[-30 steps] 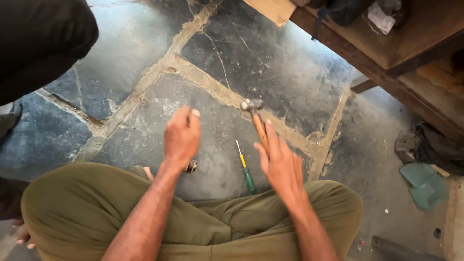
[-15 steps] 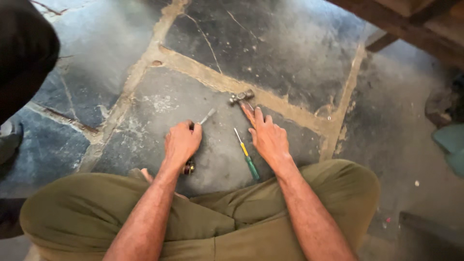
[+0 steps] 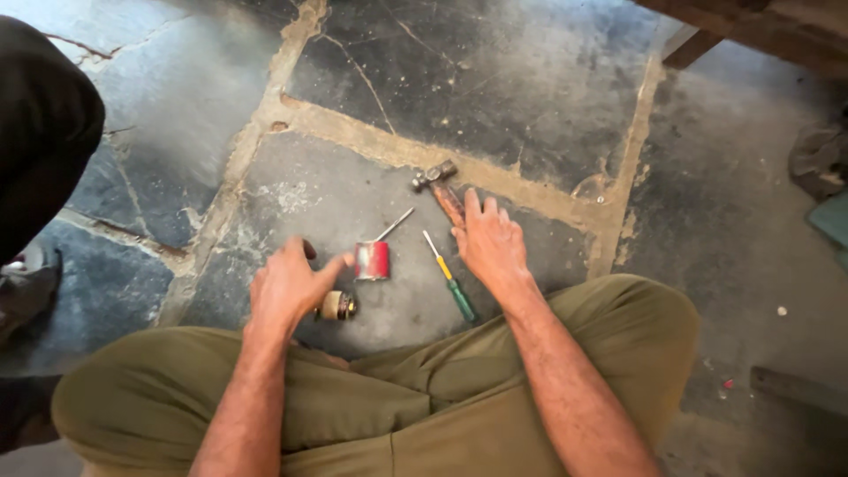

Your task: The person sits on the floor and uses a hammer and screwdriver to work on a small cylindrical electrical component. They repeatedly tap a metal pin into the component, remove and reinsert parts, and wrap tape around the assembly.

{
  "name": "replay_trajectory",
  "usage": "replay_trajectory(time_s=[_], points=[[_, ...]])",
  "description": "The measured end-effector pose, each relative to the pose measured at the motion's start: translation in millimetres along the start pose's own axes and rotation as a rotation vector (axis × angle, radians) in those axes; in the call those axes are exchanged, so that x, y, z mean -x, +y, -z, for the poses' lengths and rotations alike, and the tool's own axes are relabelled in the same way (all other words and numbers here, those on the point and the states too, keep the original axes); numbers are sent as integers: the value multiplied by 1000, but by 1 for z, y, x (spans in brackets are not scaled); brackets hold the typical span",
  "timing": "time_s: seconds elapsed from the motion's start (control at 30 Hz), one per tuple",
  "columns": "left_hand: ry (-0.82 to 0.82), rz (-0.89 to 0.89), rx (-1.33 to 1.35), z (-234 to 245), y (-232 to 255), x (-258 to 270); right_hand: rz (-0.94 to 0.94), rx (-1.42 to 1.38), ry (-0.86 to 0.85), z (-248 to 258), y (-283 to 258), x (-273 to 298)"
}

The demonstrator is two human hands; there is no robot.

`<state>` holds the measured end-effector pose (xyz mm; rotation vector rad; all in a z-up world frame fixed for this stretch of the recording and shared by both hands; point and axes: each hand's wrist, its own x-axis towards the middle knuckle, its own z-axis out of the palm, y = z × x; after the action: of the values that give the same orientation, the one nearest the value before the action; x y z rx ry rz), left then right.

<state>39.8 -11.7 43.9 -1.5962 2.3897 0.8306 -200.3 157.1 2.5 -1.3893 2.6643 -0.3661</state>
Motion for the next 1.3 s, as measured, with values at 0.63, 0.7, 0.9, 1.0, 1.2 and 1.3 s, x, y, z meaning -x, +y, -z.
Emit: replay_trajectory(time_s=[0.63, 0.7, 0.9, 1.0, 1.2, 1.3], points=[[-399, -188, -147, 17, -17, 9, 348, -235, 131, 18, -32, 22], [-464, -141, 5, 33, -18, 8, 493, -374, 57, 12, -53, 30], [-497, -163, 608, 69, -30, 1, 389, -307, -6, -12, -110, 42], [-325, -353, 855, 64, -28, 4, 191, -494, -207, -10, -111, 43], [-210, -426, 1030, 38, -9, -3, -201, -807, -369, -14, -96, 42], [-283, -419, 1230, 38, -4, -7, -255, -994, -395, -19, -98, 34]])
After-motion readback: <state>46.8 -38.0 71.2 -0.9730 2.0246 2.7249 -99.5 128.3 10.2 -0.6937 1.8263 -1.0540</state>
